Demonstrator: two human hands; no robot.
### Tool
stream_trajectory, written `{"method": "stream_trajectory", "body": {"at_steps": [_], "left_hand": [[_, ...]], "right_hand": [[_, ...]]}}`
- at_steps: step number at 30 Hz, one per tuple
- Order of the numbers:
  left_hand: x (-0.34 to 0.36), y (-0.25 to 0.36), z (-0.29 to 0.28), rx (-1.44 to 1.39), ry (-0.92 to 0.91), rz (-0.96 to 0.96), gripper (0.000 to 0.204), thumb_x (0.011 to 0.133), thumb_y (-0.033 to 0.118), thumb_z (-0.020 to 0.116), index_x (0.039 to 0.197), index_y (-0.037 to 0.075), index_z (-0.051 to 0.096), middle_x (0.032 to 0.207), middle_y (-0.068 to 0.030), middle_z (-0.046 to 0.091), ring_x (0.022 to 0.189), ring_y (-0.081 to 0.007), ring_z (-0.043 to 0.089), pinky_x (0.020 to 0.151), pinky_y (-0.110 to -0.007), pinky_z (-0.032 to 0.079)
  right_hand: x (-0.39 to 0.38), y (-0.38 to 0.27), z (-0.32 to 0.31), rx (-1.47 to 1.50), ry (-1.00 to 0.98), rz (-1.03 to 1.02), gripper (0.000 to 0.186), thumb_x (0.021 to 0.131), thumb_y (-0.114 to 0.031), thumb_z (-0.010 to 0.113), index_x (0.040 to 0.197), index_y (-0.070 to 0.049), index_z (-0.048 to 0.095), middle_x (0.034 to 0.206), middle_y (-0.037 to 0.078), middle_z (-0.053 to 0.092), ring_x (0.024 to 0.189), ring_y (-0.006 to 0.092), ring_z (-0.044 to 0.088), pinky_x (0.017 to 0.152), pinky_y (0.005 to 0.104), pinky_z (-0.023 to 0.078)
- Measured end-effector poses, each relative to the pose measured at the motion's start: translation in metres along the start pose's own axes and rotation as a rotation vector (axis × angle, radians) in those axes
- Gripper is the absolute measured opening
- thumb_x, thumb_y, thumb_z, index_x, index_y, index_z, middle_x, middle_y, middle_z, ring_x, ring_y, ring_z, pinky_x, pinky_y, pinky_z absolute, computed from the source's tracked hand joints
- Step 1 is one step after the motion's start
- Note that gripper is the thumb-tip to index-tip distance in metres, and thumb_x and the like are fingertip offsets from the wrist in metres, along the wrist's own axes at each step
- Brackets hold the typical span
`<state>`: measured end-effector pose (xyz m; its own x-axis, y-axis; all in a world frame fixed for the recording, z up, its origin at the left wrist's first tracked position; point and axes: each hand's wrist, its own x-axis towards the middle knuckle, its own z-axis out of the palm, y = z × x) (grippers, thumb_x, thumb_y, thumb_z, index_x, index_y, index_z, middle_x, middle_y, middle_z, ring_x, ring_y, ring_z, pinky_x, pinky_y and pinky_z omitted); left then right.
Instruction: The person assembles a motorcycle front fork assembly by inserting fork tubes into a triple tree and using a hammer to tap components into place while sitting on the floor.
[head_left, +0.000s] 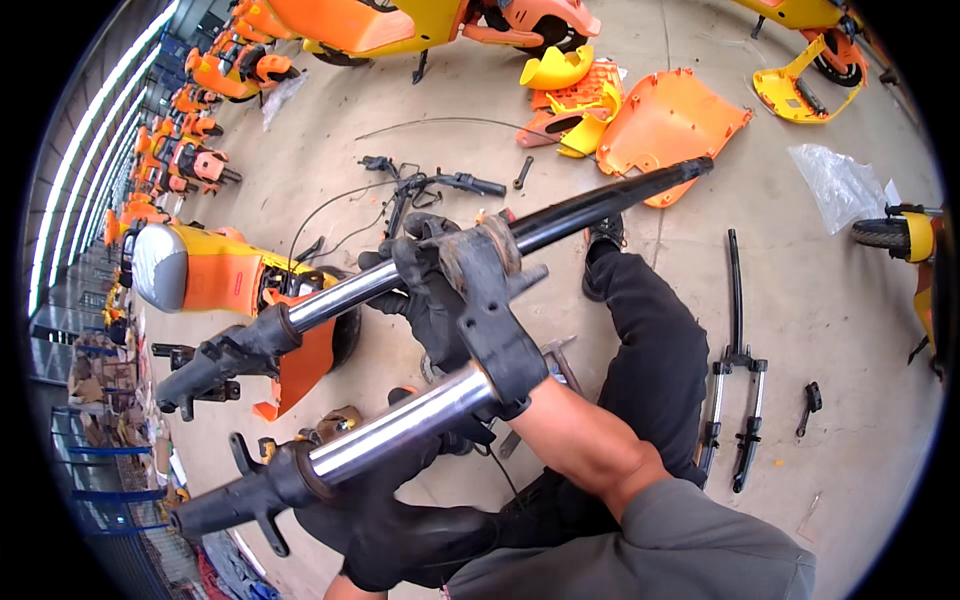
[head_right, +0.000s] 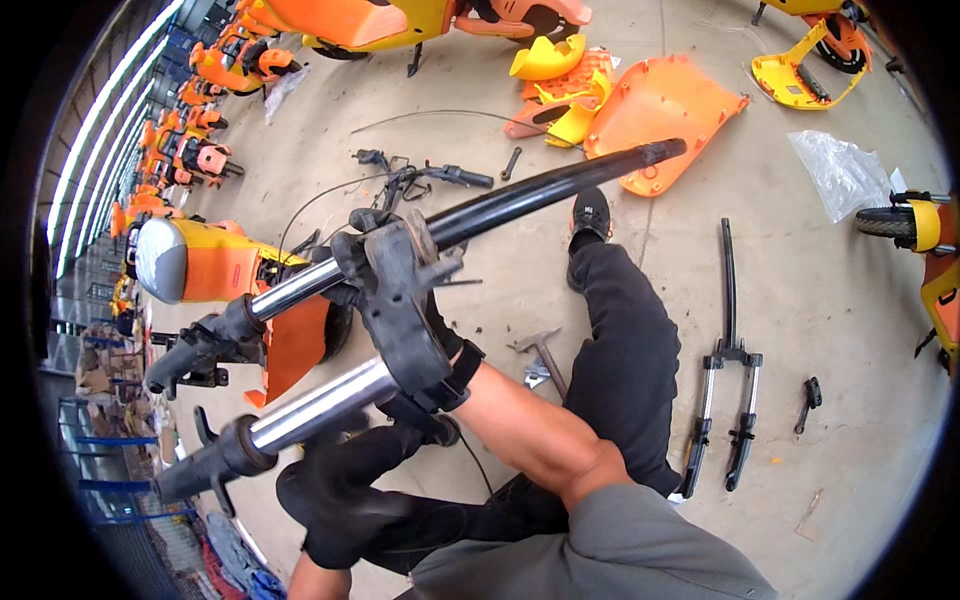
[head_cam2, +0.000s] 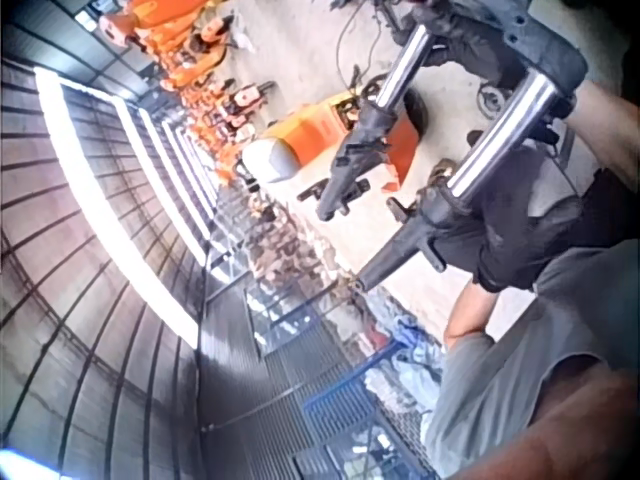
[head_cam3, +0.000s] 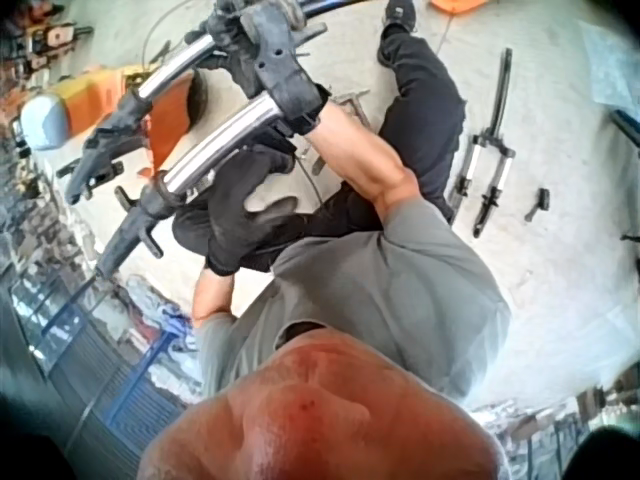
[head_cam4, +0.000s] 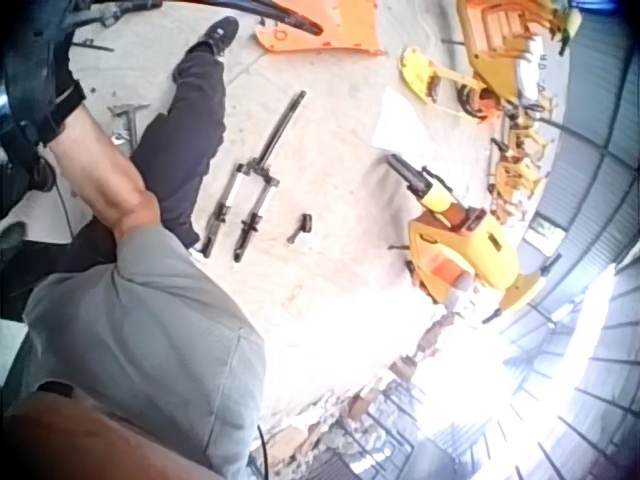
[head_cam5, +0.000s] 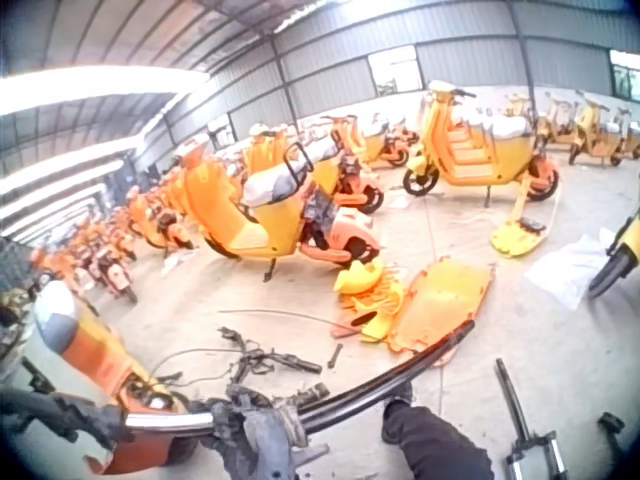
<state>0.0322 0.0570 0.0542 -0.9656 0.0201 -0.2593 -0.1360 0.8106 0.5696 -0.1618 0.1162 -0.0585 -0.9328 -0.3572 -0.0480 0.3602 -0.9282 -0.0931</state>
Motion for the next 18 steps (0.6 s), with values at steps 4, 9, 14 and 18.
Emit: {"method": "stream_trajectory", "body": {"at_steps": [4, 9, 14, 18], "left_hand": [[0.045, -0.009, -0.002, -0.848, 0.426, 0.500, 0.070, 0.098, 0.036, 0.058, 0.155, 0.006, 0.032, 0.149, -0.0162, 0.048, 0.141, -0.0312, 0.043, 0.119, -0.047, 0.031], [0.059, -0.027, -0.031, -0.820, 0.410, 0.554, 0.067, 0.097, 0.040, 0.063, 0.151, 0.007, 0.040, 0.145, -0.0174, 0.052, 0.139, -0.0328, 0.045, 0.121, -0.053, 0.027], [0.073, 0.001, -0.046, -0.731, 0.514, 0.407, 0.045, 0.102, 0.028, 0.057, 0.138, 0.000, 0.054, 0.133, -0.0177, 0.061, 0.128, -0.0328, 0.057, 0.113, -0.046, 0.042], [0.098, 0.005, -0.045, -0.662, 0.601, 0.342, 0.039, 0.103, 0.018, 0.055, 0.137, -0.001, 0.055, 0.130, -0.0196, 0.063, 0.125, -0.0282, 0.060, 0.109, -0.043, 0.048]], "right_hand": [[-0.013, -0.002, -0.004, 0.185, -0.171, 0.139, 0.028, 0.102, -0.036, 0.058, 0.120, -0.015, 0.052, 0.102, 0.005, 0.060, 0.100, 0.0203, 0.066, 0.090, 0.0439, 0.060], [-0.019, 0.052, -0.033, -0.698, -0.105, -0.255, 0.041, 0.084, -0.016, 0.070, 0.122, -0.005, 0.056, 0.106, 0.014, 0.062, 0.106, 0.0318, 0.063, 0.097, 0.0435, 0.051], [-0.030, 0.074, -0.016, 0.027, 0.062, 0.349, 0.046, 0.096, -0.038, 0.066, 0.131, -0.013, 0.049, 0.114, 0.006, 0.062, 0.098, 0.0197, 0.068, 0.074, 0.0381, 0.064], [-0.047, 0.081, -0.004, -0.204, 0.238, 0.436, 0.032, 0.096, -0.034, 0.066, 0.112, -0.007, 0.060, 0.092, 0.008, 0.064, 0.077, 0.0174, 0.069, 0.059, 0.0314, 0.061]]}}
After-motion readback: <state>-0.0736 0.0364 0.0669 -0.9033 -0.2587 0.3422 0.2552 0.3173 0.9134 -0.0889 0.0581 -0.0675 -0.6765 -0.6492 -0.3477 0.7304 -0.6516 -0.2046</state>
